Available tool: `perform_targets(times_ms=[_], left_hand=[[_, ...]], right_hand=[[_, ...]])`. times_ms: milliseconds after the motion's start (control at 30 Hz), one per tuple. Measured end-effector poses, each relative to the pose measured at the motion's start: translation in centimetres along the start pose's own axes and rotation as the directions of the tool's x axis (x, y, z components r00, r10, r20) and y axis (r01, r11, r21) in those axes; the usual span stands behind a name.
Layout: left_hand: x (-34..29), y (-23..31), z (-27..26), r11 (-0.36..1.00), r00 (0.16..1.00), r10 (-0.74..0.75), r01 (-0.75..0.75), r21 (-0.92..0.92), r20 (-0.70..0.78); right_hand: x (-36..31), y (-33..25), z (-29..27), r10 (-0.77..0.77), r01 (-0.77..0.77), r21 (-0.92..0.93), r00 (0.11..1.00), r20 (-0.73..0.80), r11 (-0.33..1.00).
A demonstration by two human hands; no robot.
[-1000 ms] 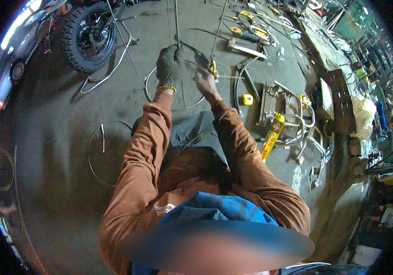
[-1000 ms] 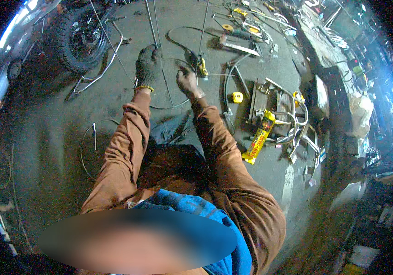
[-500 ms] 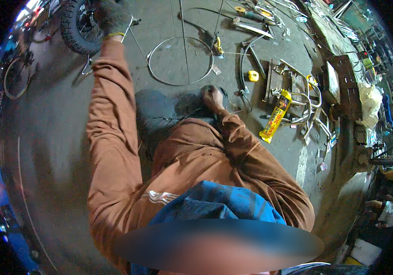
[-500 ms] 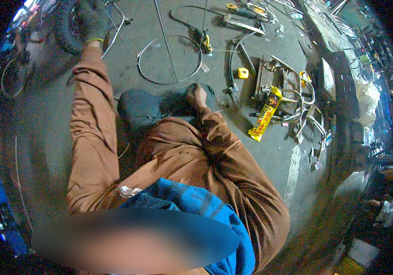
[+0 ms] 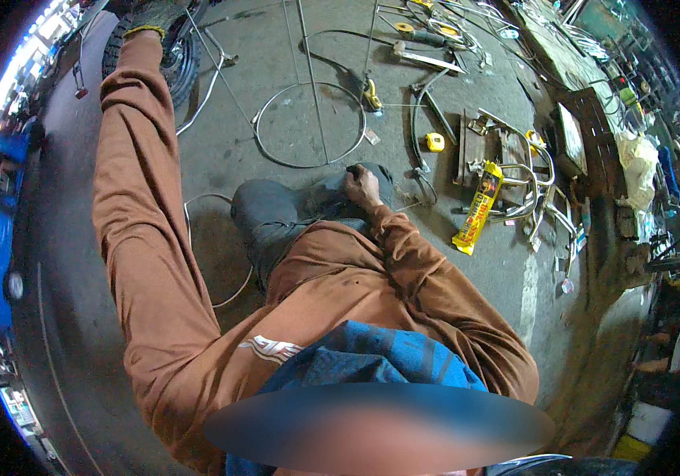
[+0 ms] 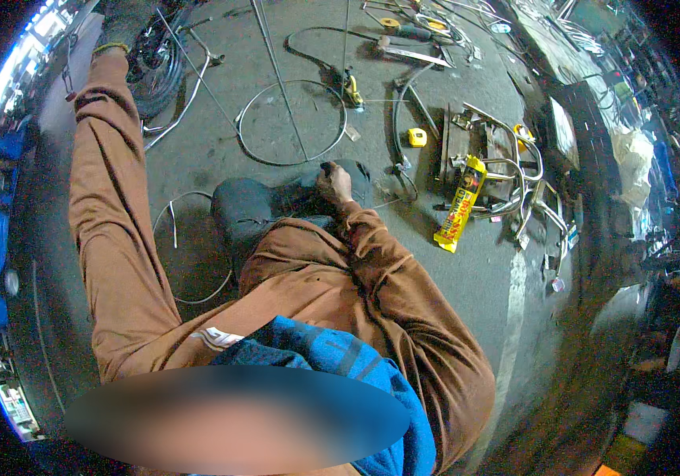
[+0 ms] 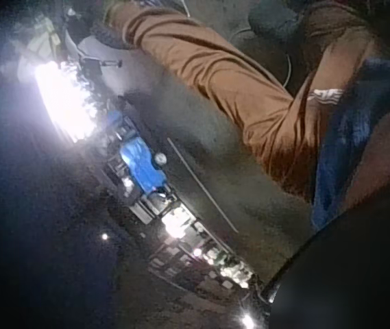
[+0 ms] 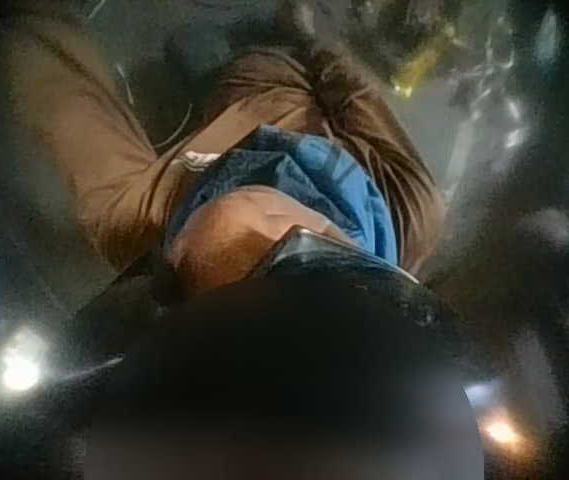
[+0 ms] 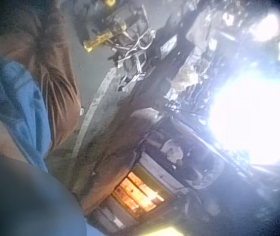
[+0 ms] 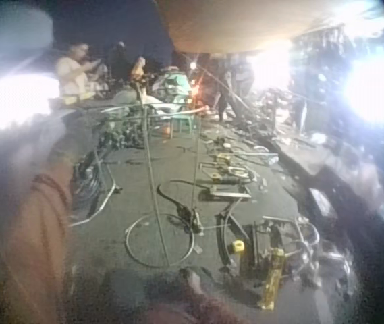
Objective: The person marks several metal rods with a white marker while kneeling on the workshop floor. They pick up each rod, apply a mark, and place it back down, repeating the process for multiple rods.
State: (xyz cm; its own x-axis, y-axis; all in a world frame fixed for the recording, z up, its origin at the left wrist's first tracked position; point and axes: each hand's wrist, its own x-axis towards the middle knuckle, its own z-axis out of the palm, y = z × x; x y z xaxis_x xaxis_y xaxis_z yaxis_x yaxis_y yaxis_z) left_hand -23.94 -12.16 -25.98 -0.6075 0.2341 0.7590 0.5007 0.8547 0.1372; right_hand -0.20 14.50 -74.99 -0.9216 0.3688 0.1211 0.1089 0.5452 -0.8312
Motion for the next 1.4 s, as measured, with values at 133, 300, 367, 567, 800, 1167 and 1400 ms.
perform_targets(times_ms=[133,300,367,567,800,1167,1400], left_hand=[[0.2,0.3,-0.8,1.0,1.0,0.01,-0.01,-0.005,0.002],[0.3,0.9,-1.5,1.0,1.0,0.028,-0.028,-0.008,0.007],[0.3,1.1,-1.7,0.999,0.999,0.035,-0.035,-0.008,0.009],[0.4,1.6,-1.7,0.999,0.999,0.048,-0.048,-0.006,0.014],[0.5,2.1,-1.7,0.998,0.998,0.07,-0.07,0.0,0.011],[0.5,3.6,-2.3,0.997,0.997,0.08,-0.08,0.006,0.004],[0.9,5.3,-2.2,0.995,0.994,0.102,-0.102,-0.008,-0.036]], right_hand=[[0.2,-0.1,-0.1,0.009,-0.008,-0.016,1.0,0.026,1.0],[-0.2,-0.2,-0.5,-0.029,0.029,0.054,1.0,0.007,0.998],[-0.3,0.2,-0.3,-0.046,0.046,-0.006,0.999,0.024,0.999],[0.3,1.8,0.4,-0.05,0.049,0.049,0.999,0.0,0.998],[2.9,-6.6,-2.8,0.06,-0.053,0.227,0.998,-0.022,0.972],[10.5,-18.2,-4.7,-0.16,0.159,-0.02,0.984,-0.075,0.987],[15.7,-14.3,-5.8,-0.205,0.193,-0.097,0.971,-0.127,0.976]])
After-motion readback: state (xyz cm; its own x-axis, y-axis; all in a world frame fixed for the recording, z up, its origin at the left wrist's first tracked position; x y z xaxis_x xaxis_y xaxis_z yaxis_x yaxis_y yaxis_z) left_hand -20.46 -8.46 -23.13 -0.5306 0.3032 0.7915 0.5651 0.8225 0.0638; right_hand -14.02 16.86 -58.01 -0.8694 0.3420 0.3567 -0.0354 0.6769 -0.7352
